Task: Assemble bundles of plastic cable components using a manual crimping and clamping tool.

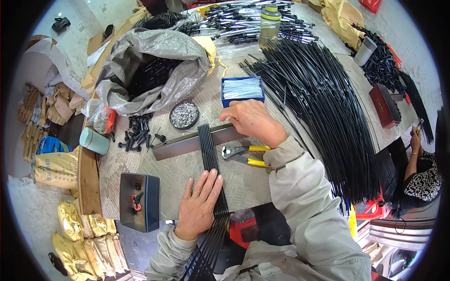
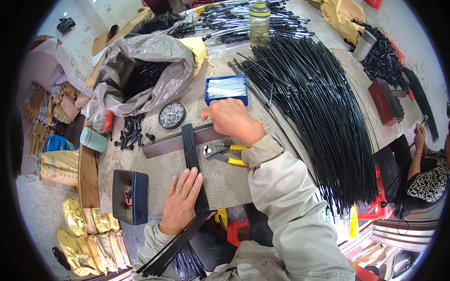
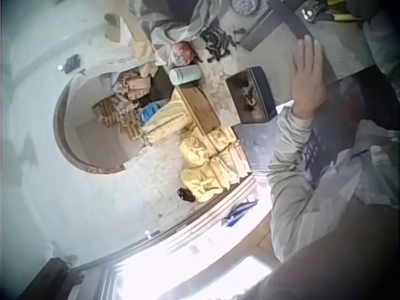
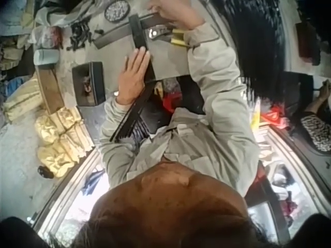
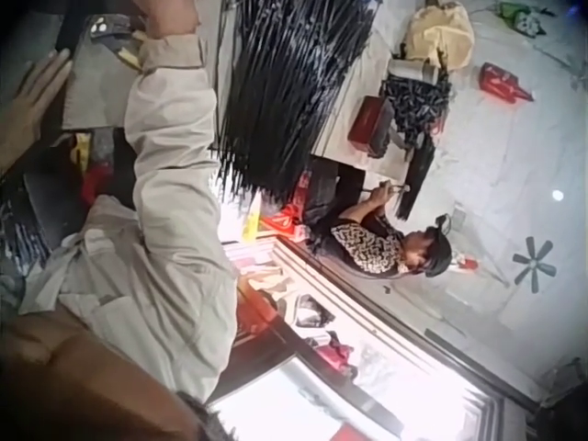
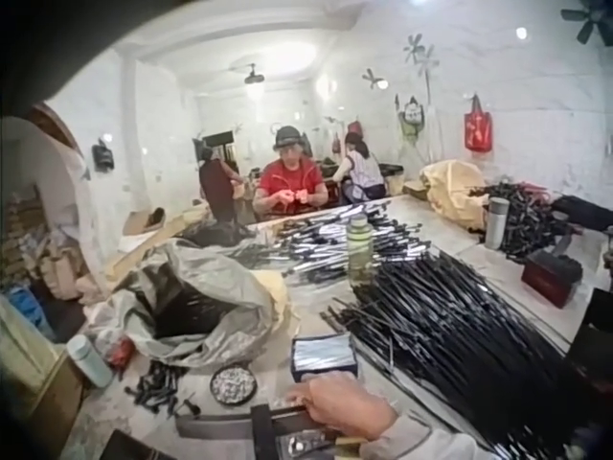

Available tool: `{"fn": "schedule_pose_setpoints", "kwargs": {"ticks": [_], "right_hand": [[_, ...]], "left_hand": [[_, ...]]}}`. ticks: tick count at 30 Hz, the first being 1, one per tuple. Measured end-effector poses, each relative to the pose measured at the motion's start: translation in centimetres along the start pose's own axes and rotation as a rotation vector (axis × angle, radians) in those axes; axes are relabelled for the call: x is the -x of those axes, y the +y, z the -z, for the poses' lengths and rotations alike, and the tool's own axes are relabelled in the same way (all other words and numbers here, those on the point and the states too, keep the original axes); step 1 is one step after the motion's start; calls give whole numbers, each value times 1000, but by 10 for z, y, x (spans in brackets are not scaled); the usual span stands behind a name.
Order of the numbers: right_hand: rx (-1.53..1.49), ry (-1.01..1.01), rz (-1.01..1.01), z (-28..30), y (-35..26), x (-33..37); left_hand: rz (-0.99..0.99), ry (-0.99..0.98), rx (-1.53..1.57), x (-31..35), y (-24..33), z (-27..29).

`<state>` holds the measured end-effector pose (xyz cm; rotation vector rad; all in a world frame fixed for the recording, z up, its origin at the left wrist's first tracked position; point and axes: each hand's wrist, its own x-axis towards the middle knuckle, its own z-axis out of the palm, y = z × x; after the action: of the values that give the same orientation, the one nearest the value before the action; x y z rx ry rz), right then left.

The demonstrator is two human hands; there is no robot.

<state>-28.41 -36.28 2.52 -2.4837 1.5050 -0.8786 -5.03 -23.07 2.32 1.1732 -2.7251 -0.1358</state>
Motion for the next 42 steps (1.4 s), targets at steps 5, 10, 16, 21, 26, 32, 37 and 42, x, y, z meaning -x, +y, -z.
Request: {"fn": "schedule_pose_setpoints", "kwargs": {"ticks": [5,10,16,21,26,32,37,42], "right_hand": [[49,9,-7,3,-2,2],[55,11,-20,5,-4,3],[81,-11,-44,8,-5,4],[84,30,-21,5,-1,5],[77,11,-34,5,0,5],[84,13,-23,3,-2,4],[78,2,-23,1,-1,5],[106,13,-17,1,-2,5]], "left_hand": [[0,-2,1,-2,0,1],[5,-12,1,-2,0,1],[9,-12,1,-2,1,0],[13,-16,3,-2,2,0],[9,-22,-23,-2,1,-1],[16,-13,-4,-2,1,0],[11,-12,-10,-2,2,1],[12,-19,-28,-2,1,0]]}}
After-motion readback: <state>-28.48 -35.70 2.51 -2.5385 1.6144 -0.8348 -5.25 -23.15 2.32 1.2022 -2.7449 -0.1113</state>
